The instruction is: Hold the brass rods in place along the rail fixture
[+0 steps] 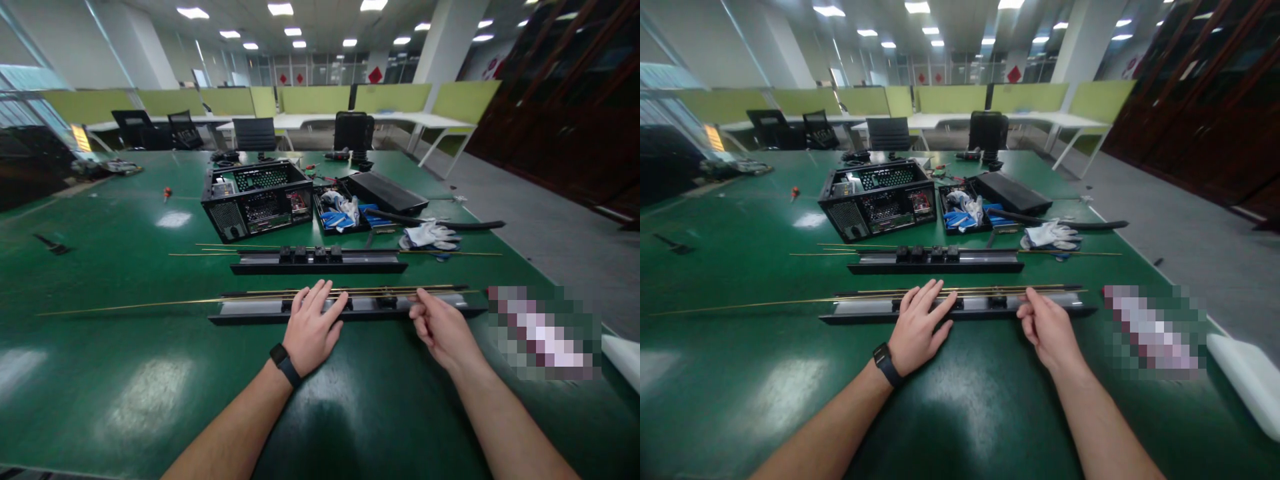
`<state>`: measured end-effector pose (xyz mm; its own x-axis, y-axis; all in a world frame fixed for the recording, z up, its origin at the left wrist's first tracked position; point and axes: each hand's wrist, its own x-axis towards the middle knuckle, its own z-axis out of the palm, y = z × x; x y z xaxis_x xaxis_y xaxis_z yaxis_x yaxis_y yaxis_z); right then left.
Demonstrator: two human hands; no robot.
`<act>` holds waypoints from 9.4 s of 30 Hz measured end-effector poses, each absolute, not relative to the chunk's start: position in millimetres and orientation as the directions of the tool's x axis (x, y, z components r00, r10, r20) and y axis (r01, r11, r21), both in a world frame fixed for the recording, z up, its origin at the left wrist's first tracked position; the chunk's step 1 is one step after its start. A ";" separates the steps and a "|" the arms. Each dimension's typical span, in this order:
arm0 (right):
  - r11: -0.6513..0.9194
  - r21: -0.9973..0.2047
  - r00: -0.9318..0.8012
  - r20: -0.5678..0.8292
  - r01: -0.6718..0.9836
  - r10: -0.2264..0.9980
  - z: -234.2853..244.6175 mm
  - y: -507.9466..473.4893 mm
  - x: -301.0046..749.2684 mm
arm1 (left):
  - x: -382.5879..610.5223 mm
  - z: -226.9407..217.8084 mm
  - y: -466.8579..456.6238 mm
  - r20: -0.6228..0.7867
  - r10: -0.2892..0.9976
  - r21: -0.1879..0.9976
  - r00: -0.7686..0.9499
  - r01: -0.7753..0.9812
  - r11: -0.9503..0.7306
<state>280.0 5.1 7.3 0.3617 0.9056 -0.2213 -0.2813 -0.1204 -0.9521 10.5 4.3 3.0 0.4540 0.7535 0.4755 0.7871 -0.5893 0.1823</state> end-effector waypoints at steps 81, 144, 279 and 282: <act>-0.143 -0.949 0.330 -0.235 -0.279 0.914 9.6 4.3 271.7 | 11.5 3.4 4.3 0.459 0.758 0.177 0.464 0.788 -0.589; -0.119 -0.949 0.539 -0.265 -0.291 0.799 12.5 13.5 299.3 | 13.5 6.0 6.3 0.468 0.757 0.174 0.457 0.792 -0.585; -0.108 -0.968 0.629 -0.230 -0.227 0.743 13.6 12.7 318.3 | 11.2 3.7 6.1 0.466 0.752 0.165 0.467 0.789 -0.592; -0.142 -0.963 0.571 -0.252 -0.230 0.781 14.1 10.6 305.9 | 11.4 4.6 6.2 0.468 0.752 0.162 0.465 0.791 -0.590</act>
<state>305.9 10.6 14.1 0.5714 0.7810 -0.2519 -0.2298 -0.1423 -0.9628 11.4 6.2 4.6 0.4655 0.7515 0.4675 0.7907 -0.5904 0.1618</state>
